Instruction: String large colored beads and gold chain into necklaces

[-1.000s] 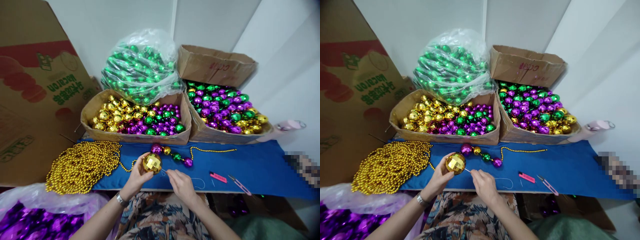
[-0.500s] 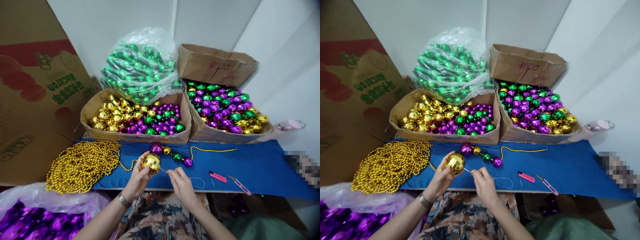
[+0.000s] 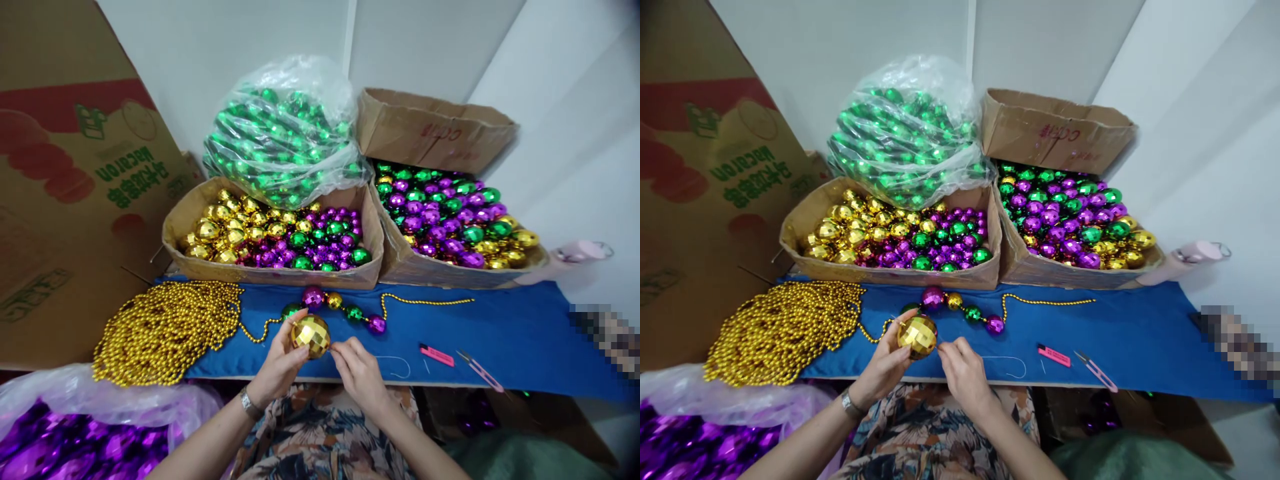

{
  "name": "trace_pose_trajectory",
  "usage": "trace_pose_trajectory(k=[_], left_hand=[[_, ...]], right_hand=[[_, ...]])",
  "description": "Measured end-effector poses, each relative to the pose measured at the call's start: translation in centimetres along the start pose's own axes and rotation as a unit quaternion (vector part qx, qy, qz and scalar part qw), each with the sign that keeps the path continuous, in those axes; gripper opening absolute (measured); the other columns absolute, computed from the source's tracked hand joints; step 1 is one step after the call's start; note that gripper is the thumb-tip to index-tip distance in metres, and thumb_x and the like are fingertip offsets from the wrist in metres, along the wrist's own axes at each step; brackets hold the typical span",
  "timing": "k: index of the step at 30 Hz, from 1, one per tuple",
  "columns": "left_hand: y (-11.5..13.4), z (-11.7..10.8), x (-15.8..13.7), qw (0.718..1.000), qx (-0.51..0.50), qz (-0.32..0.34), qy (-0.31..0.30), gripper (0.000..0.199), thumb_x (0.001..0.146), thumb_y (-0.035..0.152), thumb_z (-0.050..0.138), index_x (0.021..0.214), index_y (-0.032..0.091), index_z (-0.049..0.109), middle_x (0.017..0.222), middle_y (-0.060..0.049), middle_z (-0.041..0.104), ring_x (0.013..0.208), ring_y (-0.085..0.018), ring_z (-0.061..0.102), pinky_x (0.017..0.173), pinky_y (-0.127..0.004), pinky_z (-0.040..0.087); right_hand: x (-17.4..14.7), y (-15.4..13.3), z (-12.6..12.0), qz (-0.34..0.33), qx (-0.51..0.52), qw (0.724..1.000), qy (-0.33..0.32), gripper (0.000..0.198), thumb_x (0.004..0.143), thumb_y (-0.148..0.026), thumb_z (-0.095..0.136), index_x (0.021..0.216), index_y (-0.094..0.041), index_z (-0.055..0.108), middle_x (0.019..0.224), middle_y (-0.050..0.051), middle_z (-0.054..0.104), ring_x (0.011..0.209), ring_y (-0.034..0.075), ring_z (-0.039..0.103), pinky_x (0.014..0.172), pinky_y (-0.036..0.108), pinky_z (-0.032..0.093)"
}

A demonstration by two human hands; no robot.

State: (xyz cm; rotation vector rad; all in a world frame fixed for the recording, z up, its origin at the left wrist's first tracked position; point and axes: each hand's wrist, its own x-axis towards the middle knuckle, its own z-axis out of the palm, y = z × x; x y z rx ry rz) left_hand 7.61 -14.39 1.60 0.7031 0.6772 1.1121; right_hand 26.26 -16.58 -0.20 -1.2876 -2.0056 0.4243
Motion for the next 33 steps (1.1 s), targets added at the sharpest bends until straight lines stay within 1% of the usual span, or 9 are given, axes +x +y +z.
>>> trace_pose_trajectory(k=[9,13,15,17,19,21,24,28,33], left_hand=[[0.0,-0.4,-0.3,0.998,0.058,0.015,-0.018,0.071,0.073,0.03,0.076,0.137,0.027,0.044,0.128,-0.01,0.057,0.115,-0.028,0.056,0.097,-0.039,0.045],[0.1,-2.4,-0.7,0.979,0.197,0.047,-0.03,0.067,0.079,0.037,0.07,0.139,0.026,0.043,0.14,-0.012,0.049,0.124,-0.03,0.05,0.099,-0.041,0.045],[0.6,-4.7,-0.6,0.933,0.349,0.086,0.022,0.052,0.084,0.038,0.063,0.132,0.023,0.05,0.135,-0.012,0.054,0.118,-0.027,0.055,0.094,-0.038,0.048],[1.6,-7.7,-0.1,0.825,0.541,0.127,0.099,0.036,0.087,0.037,0.057,0.119,0.021,0.06,0.118,-0.011,0.064,0.104,-0.024,0.062,0.087,-0.036,0.051],[2.9,-11.1,0.6,0.682,0.696,0.152,0.167,0.027,0.089,0.035,0.052,0.106,0.02,0.065,0.104,-0.009,0.07,0.097,-0.023,0.064,0.086,-0.035,0.05],[4.4,-14.3,1.4,0.624,0.74,0.142,0.205,0.025,0.089,0.03,0.048,0.099,0.018,0.067,0.1,-0.01,0.071,0.096,-0.025,0.064,0.089,-0.039,0.048],[6.4,-17.6,3.0,0.588,0.768,0.113,0.228,0.026,0.088,0.026,0.045,0.097,0.016,0.067,0.098,-0.012,0.071,0.095,-0.027,0.063,0.088,-0.04,0.047],[7.2,-19.1,6.2,0.556,0.801,0.066,0.212,0.025,0.087,0.02,0.047,0.1,0.013,0.067,0.098,-0.015,0.069,0.097,-0.027,0.062,0.09,-0.04,0.046],[6.3,-19.6,9.9,0.565,0.801,0.007,0.2,0.021,0.088,0.023,0.058,0.104,0.01,0.064,0.105,-0.014,0.065,0.101,-0.025,0.061,0.089,-0.043,0.048]], right_hand=[[0.4,0.0,0.6,-0.008,0.028,1.0,-0.01,0.024,0.099,-0.02,0.036,0.094,-0.019,0.059,0.082,0.004,0.058,0.073,0.015,0.061,0.067,0.025,0.051],[0.2,0.3,0.5,-0.004,0.052,0.999,0.004,0.019,0.097,-0.017,0.039,0.093,-0.019,0.058,0.081,0.004,0.057,0.074,0.015,0.059,0.069,0.024,0.048],[0.1,0.5,0.3,-0.001,0.057,0.998,0.005,0.017,0.097,-0.017,0.041,0.093,-0.019,0.058,0.081,0.003,0.056,0.074,0.015,0.058,0.069,0.024,0.047],[-0.1,0.7,0.2,0.0,0.057,0.998,0.003,0.016,0.096,-0.016,0.042,0.093,-0.019,0.058,0.081,0.003,0.056,0.074,0.014,0.058,0.068,0.024,0.046],[-0.2,0.9,0.1,-0.002,0.055,0.998,-0.001,0.016,0.096,-0.016,0.042,0.093,-0.019,0.058,0.082,0.003,0.057,0.074,0.014,0.058,0.068,0.024,0.045],[-0.3,1.1,0.1,-0.004,0.051,0.999,-0.002,0.015,0.096,-0.016,0.042,0.094,-0.019,0.057,0.082,0.003,0.056,0.075,0.014,0.058,0.068,0.024,0.045],[-0.4,1.2,0.1,-0.004,0.043,0.999,-0.001,0.015,0.097,-0.017,0.042,0.094,-0.019,0.057,0.082,0.003,0.056,0.074,0.015,0.058,0.068,0.024,0.045],[-0.3,1.1,0.3,-0.003,0.042,0.999,-0.004,0.016,0.097,-0.018,0.042,0.093,-0.019,0.057,0.081,0.003,0.056,0.074,0.015,0.058,0.067,0.025,0.044],[-0.1,0.7,0.5,-0.007,0.042,0.999,-0.002,0.016,0.097,-0.017,0.042,0.094,-0.019,0.058,0.082,0.003,0.057,0.074,0.014,0.058,0.068,0.024,0.045]])
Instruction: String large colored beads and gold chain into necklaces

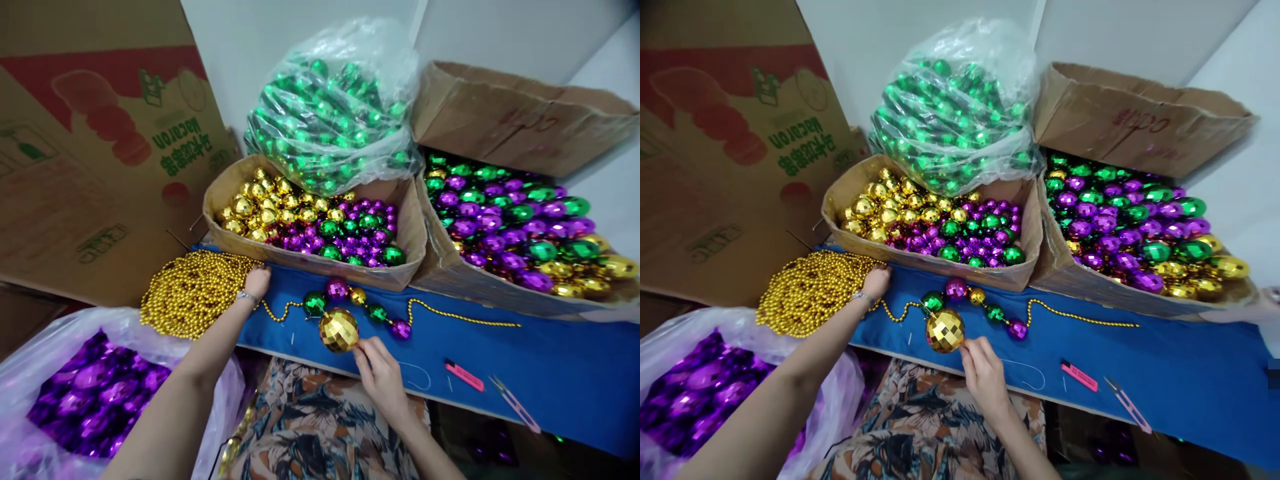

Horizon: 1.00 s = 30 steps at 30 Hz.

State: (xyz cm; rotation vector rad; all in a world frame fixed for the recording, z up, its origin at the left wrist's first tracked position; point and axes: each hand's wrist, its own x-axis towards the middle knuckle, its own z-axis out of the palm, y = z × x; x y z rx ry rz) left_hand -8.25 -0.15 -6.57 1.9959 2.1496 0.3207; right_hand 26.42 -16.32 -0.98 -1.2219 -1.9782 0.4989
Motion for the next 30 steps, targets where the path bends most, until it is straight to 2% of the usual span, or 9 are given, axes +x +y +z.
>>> trace_pose_trajectory(k=[3,9,13,16,18,19,23,25,30], left_hand=[[0.3,0.4,0.7,0.999,-0.033,-0.024,-0.005,0.033,0.09,0.034,0.057,0.117,0.015,0.057,0.118,-0.009,0.059,0.102,-0.022,0.06,0.087,-0.045,0.051],[2.2,-0.6,-1.7,0.98,-0.178,-0.077,0.043,0.021,0.083,0.014,0.056,0.101,0.01,0.066,0.105,-0.017,0.061,0.111,-0.03,0.052,0.096,-0.044,0.04],[4.8,-1.2,-6.3,0.938,-0.323,-0.104,0.072,0.025,0.086,0.022,0.052,0.105,0.015,0.067,0.099,-0.011,0.065,0.093,-0.022,0.06,0.085,-0.035,0.047],[7.1,-1.7,-10.2,0.893,-0.436,-0.097,0.05,0.03,0.089,0.031,0.049,0.109,0.014,0.065,0.086,-0.008,0.067,0.076,-0.017,0.063,0.071,-0.031,0.052],[8.3,-2.2,-12.3,0.846,-0.525,-0.091,0.022,0.03,0.089,0.033,0.051,0.108,0.013,0.064,0.081,-0.007,0.067,0.072,-0.015,0.064,0.069,-0.03,0.054],[8.8,-2.6,-13.0,0.8,-0.592,-0.1,0.002,0.028,0.087,0.034,0.055,0.105,0.013,0.065,0.08,-0.006,0.067,0.071,-0.015,0.065,0.069,-0.03,0.054],[10.1,-3.7,-14.2,0.546,-0.812,-0.187,-0.092,0.027,0.071,0.026,0.078,0.092,0.014,0.068,0.078,-0.003,0.067,0.07,-0.012,0.065,0.068,-0.025,0.054],[10.7,-4.1,-14.3,0.51,-0.829,-0.2,-0.108,0.027,0.068,0.022,0.08,0.091,0.013,0.068,0.077,-0.003,0.068,0.069,-0.012,0.065,0.066,-0.024,0.054],[11.5,-4.1,-14.4,0.503,-0.831,-0.204,-0.119,0.026,0.068,0.021,0.08,0.09,0.013,0.068,0.076,-0.002,0.068,0.068,-0.011,0.064,0.065,-0.023,0.054]], right_hand=[[0.0,0.0,-0.1,-0.002,-0.005,1.0,-0.006,0.016,0.097,-0.018,0.042,0.094,-0.019,0.058,0.081,0.003,0.057,0.074,0.014,0.058,0.068,0.024,0.045],[-0.5,0.5,-0.2,-0.015,-0.007,1.0,-0.027,0.014,0.097,-0.02,0.043,0.095,-0.018,0.058,0.082,0.003,0.057,0.074,0.015,0.057,0.068,0.024,0.045],[-0.9,0.9,0.1,-0.032,-0.005,0.999,-0.037,0.014,0.097,-0.022,0.045,0.099,-0.018,0.058,0.084,0.004,0.058,0.076,0.015,0.059,0.07,0.024,0.045],[-0.9,0.6,0.6,-0.04,-0.003,0.998,-0.047,0.014,0.097,-0.021,0.046,0.099,-0.017,0.059,0.083,0.004,0.058,0.076,0.015,0.06,0.069,0.025,0.046],[-0.9,0.2,0.9,-0.037,0.002,0.998,-0.049,0.015,0.097,-0.02,0.045,0.098,-0.018,0.06,0.083,0.004,0.059,0.076,0.015,0.06,0.069,0.025,0.046],[-0.9,0.0,1.0,-0.035,0.005,0.998,-0.049,0.015,0.097,-0.019,0.045,0.098,-0.018,0.06,0.083,0.004,0.059,0.076,0.015,0.06,0.069,0.025,0.046],[-1.2,-0.4,1.1,-0.023,-0.002,0.999,-0.048,0.018,0.097,-0.019,0.043,0.098,-0.018,0.061,0.082,0.004,0.058,0.074,0.015,0.06,0.069,0.025,0.047],[-1.4,-0.3,1.0,-0.016,-0.011,0.999,-0.05,0.019,0.097,-0.02,0.043,0.099,-0.019,0.062,0.082,0.004,0.057,0.074,0.015,0.06,0.068,0.025,0.047],[-1.7,-0.2,0.8,-0.006,-0.024,0.997,-0.07,0.02,0.098,-0.02,0.042,0.096,-0.019,0.062,0.082,0.005,0.058,0.074,0.015,0.06,0.068,0.026,0.049]])
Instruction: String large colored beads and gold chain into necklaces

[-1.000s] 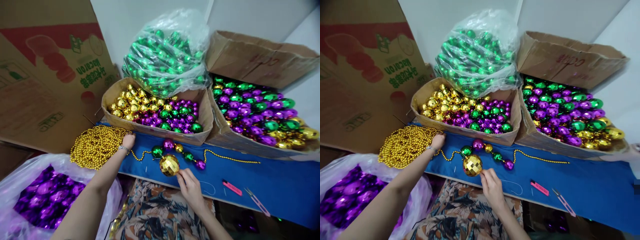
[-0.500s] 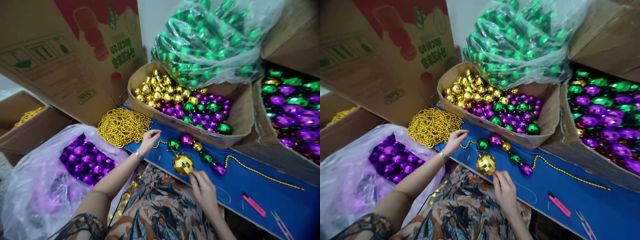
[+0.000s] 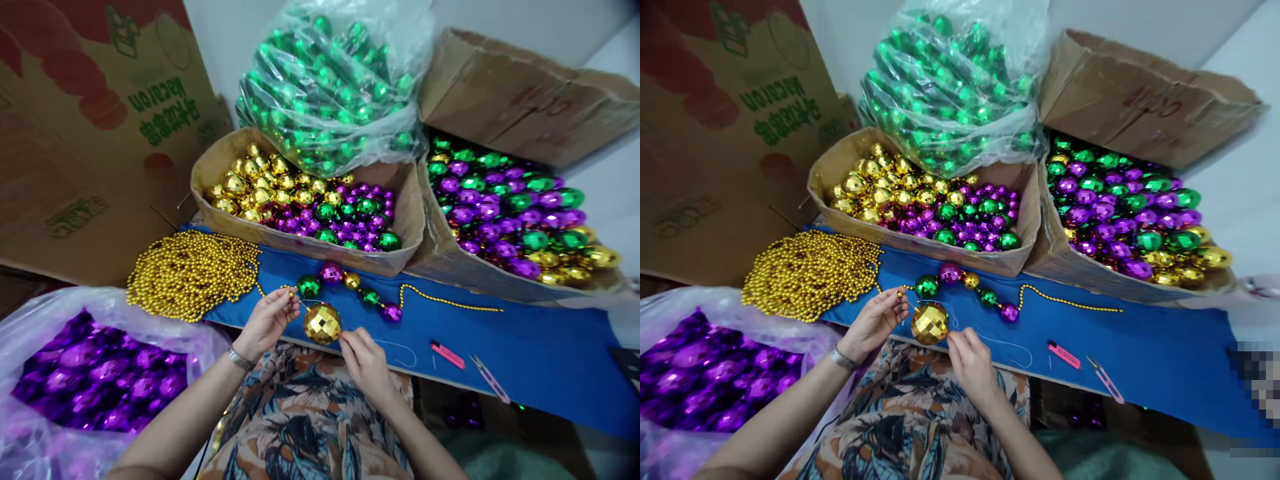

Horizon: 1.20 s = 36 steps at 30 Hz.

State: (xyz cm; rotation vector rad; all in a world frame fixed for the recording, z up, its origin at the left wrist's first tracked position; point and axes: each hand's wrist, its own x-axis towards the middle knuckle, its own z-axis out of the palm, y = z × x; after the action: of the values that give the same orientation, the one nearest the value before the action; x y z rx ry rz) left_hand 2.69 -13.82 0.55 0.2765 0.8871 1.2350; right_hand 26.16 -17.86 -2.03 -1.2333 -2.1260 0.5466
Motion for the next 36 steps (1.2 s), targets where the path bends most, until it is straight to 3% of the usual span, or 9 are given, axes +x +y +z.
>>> trace_pose_trajectory(k=[9,14,20,24,26,28,31,33,36], left_hand=[[-0.1,0.3,0.0,0.999,0.027,0.011,0.013,0.028,0.066,0.025,0.082,0.088,0.013,0.07,0.075,-0.002,0.068,0.068,-0.011,0.063,0.066,-0.024,0.053],[-1.5,-0.2,0.1,0.985,0.161,0.07,0.004,0.024,0.068,0.027,0.08,0.088,0.016,0.071,0.073,-0.001,0.067,0.067,-0.011,0.062,0.066,-0.024,0.05],[-4.0,-0.2,0.4,0.9,0.393,0.187,-0.033,0.013,0.077,0.031,0.072,0.079,0.018,0.073,0.092,-0.008,0.071,0.087,-0.02,0.064,0.079,-0.031,0.05],[-2.8,2.0,-0.4,0.827,0.472,0.297,-0.07,0.007,0.079,0.027,0.069,0.08,0.023,0.074,0.096,-0.008,0.071,0.092,-0.023,0.064,0.085,-0.037,0.049],[-1.8,3.5,-1.0,0.805,0.486,0.328,-0.089,0.006,0.078,0.025,0.069,0.082,0.025,0.074,0.095,-0.007,0.071,0.092,-0.023,0.064,0.086,-0.038,0.049],[-1.0,5.0,-1.6,0.8,0.483,0.341,-0.104,0.007,0.078,0.023,0.069,0.083,0.026,0.075,0.094,-0.007,0.071,0.092,-0.023,0.064,0.085,-0.038,0.049],[-0.6,6.2,-2.0,0.813,0.455,0.348,-0.107,0.007,0.078,0.021,0.069,0.082,0.024,0.074,0.092,-0.006,0.071,0.089,-0.022,0.064,0.083,-0.037,0.05],[-0.8,6.2,-2.0,0.824,0.435,0.348,-0.107,0.006,0.08,0.021,0.068,0.082,0.024,0.073,0.092,-0.006,0.071,0.09,-0.022,0.064,0.083,-0.036,0.05],[-1.7,5.2,-1.8,0.827,0.435,0.334,-0.12,0.018,0.084,0.022,0.062,0.101,0.025,0.07,0.104,-0.008,0.068,0.097,-0.022,0.062,0.084,-0.035,0.051]], right_hand=[[0.1,0.1,-0.2,-0.005,-0.007,1.0,-0.003,0.023,0.098,-0.02,0.04,0.099,-0.019,0.062,0.082,0.006,0.058,0.073,0.015,0.06,0.068,0.026,0.05],[0.0,1.0,1.1,0.025,0.004,1.0,-0.007,0.02,0.097,-0.019,0.042,0.099,-0.019,0.062,0.086,0.006,0.061,0.08,0.017,0.062,0.072,0.026,0.05],[-0.3,4.3,3.0,0.091,0.03,0.995,-0.001,0.018,0.086,-0.01,0.045,0.097,-0.016,0.059,0.086,0.006,0.068,0.081,0.017,0.066,0.073,0.027,0.054],[0.3,3.9,1.0,0.101,0.013,0.995,0.019,0.03,0.091,-0.013,0.041,0.116,-0.016,0.056,0.108,0.01,0.066,0.099,0.02,0.065,0.084,0.032,0.054],[1.0,2.6,-0.2,0.08,0.017,0.996,0.027,0.033,0.095,-0.018,0.04,0.124,-0.018,0.054,0.116,0.011,0.063,0.107,0.02,0.062,0.09,0.033,0.052],[1.7,1.4,-0.8,0.04,0.029,0.998,0.024,0.033,0.097,-0.022,0.041,0.126,-0.02,0.054,0.117,0.011,0.063,0.108,0.019,0.061,0.092,0.032,0.051],[2.2,0.6,-0.6,-0.002,0.045,0.999,0.021,0.027,0.097,-0.021,0.04,0.113,-0.019,0.061,0.103,0.009,0.067,0.097,0.018,0.064,0.085,0.03,0.053],[2.1,0.7,-0.4,-0.01,0.053,0.998,0.026,0.025,0.097,-0.02,0.039,0.103,-0.018,0.064,0.093,0.008,0.068,0.088,0.018,0.064,0.078,0.029,0.053],[2.1,0.6,-1.2,0.013,0.077,0.996,0.038,0.025,0.098,-0.022,0.039,0.097,-0.018,0.064,0.087,0.007,0.068,0.08,0.017,0.065,0.072,0.027,0.052]])
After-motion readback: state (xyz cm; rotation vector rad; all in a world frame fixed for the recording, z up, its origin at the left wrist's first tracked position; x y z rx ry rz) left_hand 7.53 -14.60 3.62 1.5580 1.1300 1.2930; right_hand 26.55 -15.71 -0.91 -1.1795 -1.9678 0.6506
